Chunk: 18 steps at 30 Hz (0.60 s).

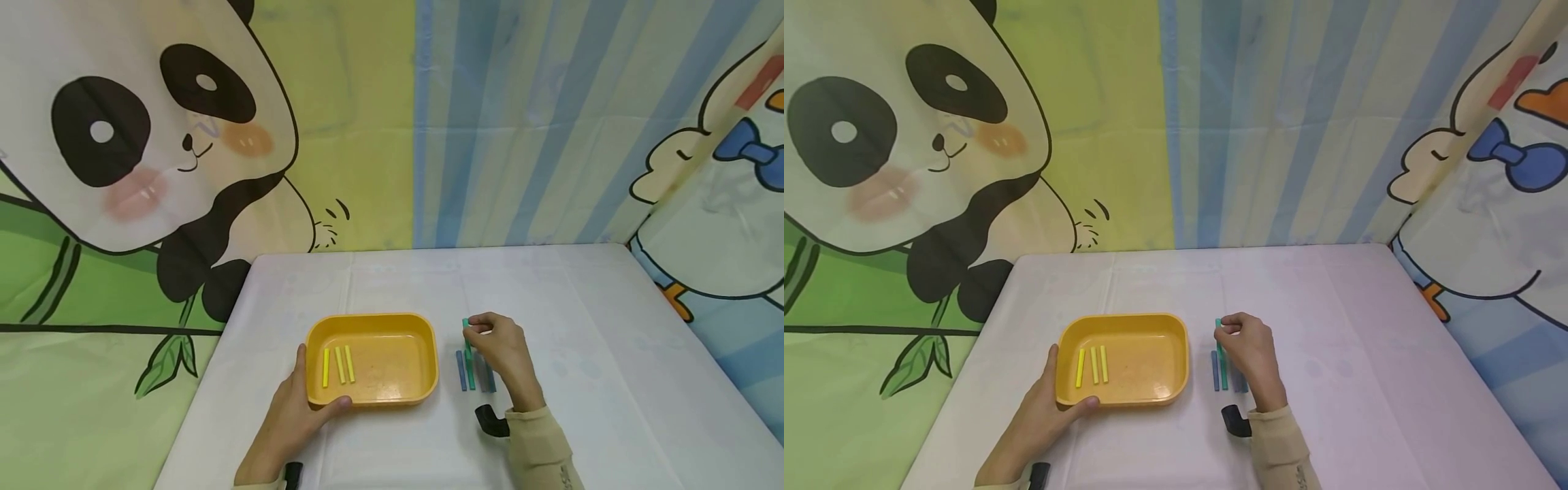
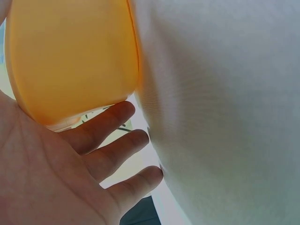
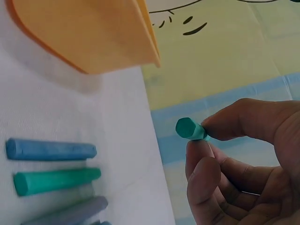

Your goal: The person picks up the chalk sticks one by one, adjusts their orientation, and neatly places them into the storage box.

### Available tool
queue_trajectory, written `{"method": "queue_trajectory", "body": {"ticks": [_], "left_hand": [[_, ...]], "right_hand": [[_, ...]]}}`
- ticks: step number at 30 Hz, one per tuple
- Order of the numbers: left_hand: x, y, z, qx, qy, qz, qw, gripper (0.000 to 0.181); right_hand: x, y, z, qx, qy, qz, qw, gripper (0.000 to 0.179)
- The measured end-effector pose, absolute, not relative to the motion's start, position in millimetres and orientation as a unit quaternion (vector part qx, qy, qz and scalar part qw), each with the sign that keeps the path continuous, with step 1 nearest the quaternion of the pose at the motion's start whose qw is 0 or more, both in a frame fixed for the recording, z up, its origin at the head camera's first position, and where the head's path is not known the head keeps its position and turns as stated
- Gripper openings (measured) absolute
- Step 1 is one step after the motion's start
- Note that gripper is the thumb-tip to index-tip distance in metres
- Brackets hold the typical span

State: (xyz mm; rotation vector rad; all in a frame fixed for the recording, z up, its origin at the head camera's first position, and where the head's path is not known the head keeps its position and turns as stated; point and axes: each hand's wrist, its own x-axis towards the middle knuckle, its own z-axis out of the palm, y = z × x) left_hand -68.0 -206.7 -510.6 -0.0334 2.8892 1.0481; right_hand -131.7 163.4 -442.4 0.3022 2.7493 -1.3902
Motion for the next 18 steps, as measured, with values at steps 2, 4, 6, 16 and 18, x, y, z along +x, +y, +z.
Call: {"method": "queue_trajectory", "body": {"ticks": [2,4,6,16,18], "left_hand": [[-67,-207,-510,-0.013,0.94,0.339,0.037,0.134],[-67,-207,-509,-0.014,0.94,0.339,0.039,0.134],[-66,-207,-509,-0.016,0.939,0.34,0.041,0.133],[-66,-207,-509,-0.017,0.939,0.341,0.042,0.134],[-66,-207,-509,-0.016,0.939,0.342,0.042,0.134]], "right_hand": [[-133,159,-441,0.091,0.888,-0.45,0.021,0.03],[-135,153,-439,0.084,0.889,-0.45,0.02,0.03],[-137,147,-438,0.078,0.888,-0.453,0.02,0.029],[-143,115,-436,0.047,0.881,-0.471,0.029,0.024],[-144,109,-437,0.038,0.881,-0.47,0.031,0.023]]}}
